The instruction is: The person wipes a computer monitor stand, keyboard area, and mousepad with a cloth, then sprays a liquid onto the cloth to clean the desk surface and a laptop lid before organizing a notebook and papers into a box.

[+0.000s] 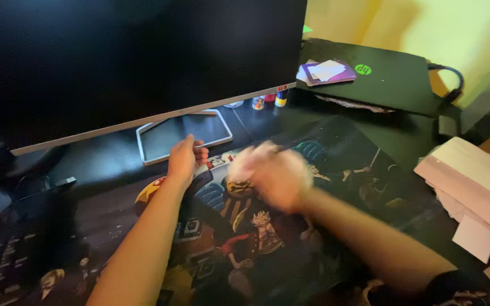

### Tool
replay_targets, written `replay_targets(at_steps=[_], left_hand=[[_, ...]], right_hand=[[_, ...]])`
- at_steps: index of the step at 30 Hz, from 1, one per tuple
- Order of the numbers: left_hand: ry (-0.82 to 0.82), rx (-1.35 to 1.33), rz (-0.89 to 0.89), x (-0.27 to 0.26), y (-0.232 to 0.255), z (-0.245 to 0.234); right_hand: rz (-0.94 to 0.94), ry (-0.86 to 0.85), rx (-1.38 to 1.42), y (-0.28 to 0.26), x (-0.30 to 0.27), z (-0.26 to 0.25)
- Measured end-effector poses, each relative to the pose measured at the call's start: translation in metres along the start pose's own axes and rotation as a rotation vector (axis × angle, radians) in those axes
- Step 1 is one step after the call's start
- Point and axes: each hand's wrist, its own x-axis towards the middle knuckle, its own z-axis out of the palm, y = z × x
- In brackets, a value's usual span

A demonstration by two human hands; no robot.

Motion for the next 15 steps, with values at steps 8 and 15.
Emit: replay_targets(at_steps=[8, 15], left_hand=[[0.011, 0.208, 0.027, -0.014, 0.013, 0.012], [0.017, 0.273, 0.036, -0.006, 0.01, 0.011]], right_hand=[[0.876, 0.21, 0.129, 0.194, -0.148, -0.01], [0.381, -0.551, -0.053, -0.017, -0.071, -0.051]])
